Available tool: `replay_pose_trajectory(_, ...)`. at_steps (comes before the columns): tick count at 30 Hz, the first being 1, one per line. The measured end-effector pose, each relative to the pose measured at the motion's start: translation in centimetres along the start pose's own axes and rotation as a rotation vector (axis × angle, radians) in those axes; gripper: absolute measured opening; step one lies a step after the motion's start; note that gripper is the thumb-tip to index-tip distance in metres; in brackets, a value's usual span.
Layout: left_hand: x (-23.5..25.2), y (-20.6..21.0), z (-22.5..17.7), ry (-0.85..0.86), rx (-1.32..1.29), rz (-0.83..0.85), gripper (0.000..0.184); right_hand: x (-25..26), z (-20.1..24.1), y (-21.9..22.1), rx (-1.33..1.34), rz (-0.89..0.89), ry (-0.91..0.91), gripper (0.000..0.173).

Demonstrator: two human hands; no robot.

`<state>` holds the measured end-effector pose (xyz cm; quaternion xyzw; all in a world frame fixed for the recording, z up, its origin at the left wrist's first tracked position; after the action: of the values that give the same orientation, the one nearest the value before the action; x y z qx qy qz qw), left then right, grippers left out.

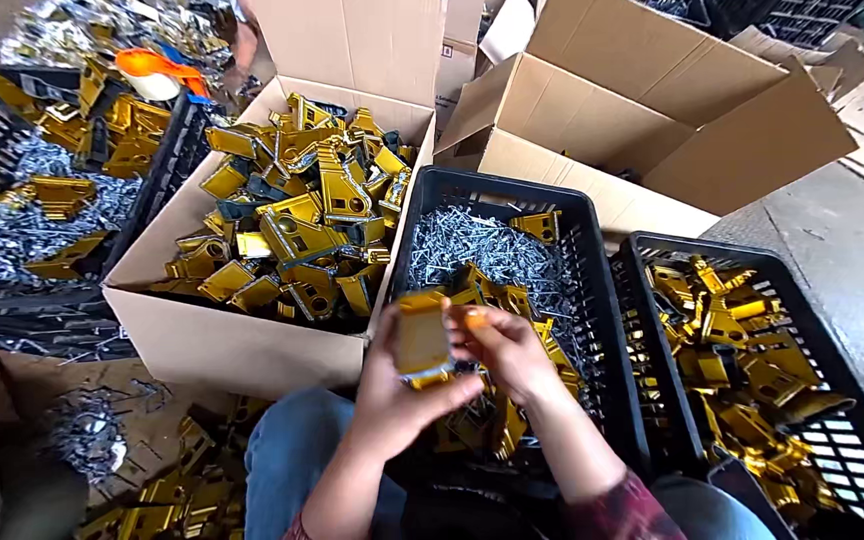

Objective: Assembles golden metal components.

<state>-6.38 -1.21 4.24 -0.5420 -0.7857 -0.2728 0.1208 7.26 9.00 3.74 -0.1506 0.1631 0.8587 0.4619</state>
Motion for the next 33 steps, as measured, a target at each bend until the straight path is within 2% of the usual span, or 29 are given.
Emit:
replay_pose_trajectory(2,0.7,-1.4,-0.4,-0.008,0.102,-0.267,0.09,4.9,-2.0,0.0,-0.582,-0.182,-0.038,0.019)
replay_pose_trajectory(5,1.6,-2.9,-0.6,-0.032,0.081,-0.486,0.08,10.2,-4.8,2.5,-1.179,-0.169,0.117,0.03)
replay_pose_trajectory(8,2.0,-2.8,-0.3,-0.089,-0.022,-0.509,0.065,12.0,-6.0,5.4,-1.484,-0.099,0.319,0.029)
replay_pose_trajectory(10,2.0,-2.6,-0.2,-0.114,-0.058,-0.505,0.061,12.4,-6.6,5.4,-1.497,-0.072,0.336,0.027)
replay_pose_trajectory(12,2.1,-2.6,-0.1,-0.147,-0.078,-0.482,0.057,12.1,-6.6,3.8,-1.379,-0.061,0.176,0.025)
replay_pose_trajectory(14,2.2,-2.4,0.0,-0.201,-0.101,-0.457,0.054,10.6,-5.9,0.7,-1.123,-0.067,-0.075,0.022)
replay_pose_trajectory(15,2.2,-2.2,0.2,-0.228,-0.124,-0.451,0.055,9.4,-5.2,-0.9,-1.006,-0.084,-0.13,0.02)
replay_pose_trajectory(20,1.9,0.2,1.5,-0.331,-0.142,-0.443,0.06,1.6,-0.1,-6.3,-0.812,-0.179,-0.032,0.02)
replay_pose_trajectory(21,1.8,0.7,1.8,-0.347,-0.128,-0.423,0.062,0.0,0.6,-6.7,-0.698,-0.155,-0.036,0.017)
replay_pose_trajectory(23,1.4,1.7,2.2,-0.392,-0.124,-0.377,0.064,-3.1,1.5,-6.8,-0.268,-0.038,-0.028,0.006)
replay_pose_trajectory(26,0.4,3.3,2.9,-0.509,-0.175,-0.33,0.064,-6.0,1.3,-6.5,0.242,0.039,0.043,0.02)
replay_pose_trajectory(29,-0.5,4.5,3.7,-0.553,-0.289,-0.274,0.058,-6.8,0.0,-6.1,0.482,-0.05,0.091,0.028)
replay_pose_trajectory(31,-1.1,5.0,4.2,-0.53,-0.306,-0.189,0.073,-7.0,-0.8,-6.0,0.558,-0.085,0.109,0.028)
replay_pose_trajectory(33,-1.5,5.3,4.7,-0.492,-0.326,-0.156,0.102,-7.0,-1.3,-6.1,0.569,-0.116,0.105,0.026)
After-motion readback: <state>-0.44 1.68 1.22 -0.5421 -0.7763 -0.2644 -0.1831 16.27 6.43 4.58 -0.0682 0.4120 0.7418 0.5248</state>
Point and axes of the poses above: each hand's wrist, its own x-axis towards the middle knuckle, its own y-axis out of the palm, z = x × y, the point moved 2 cm from there along x, towards the middle knuckle, and after that the axes turned 14 degrees about y, right-handed, at the moved point
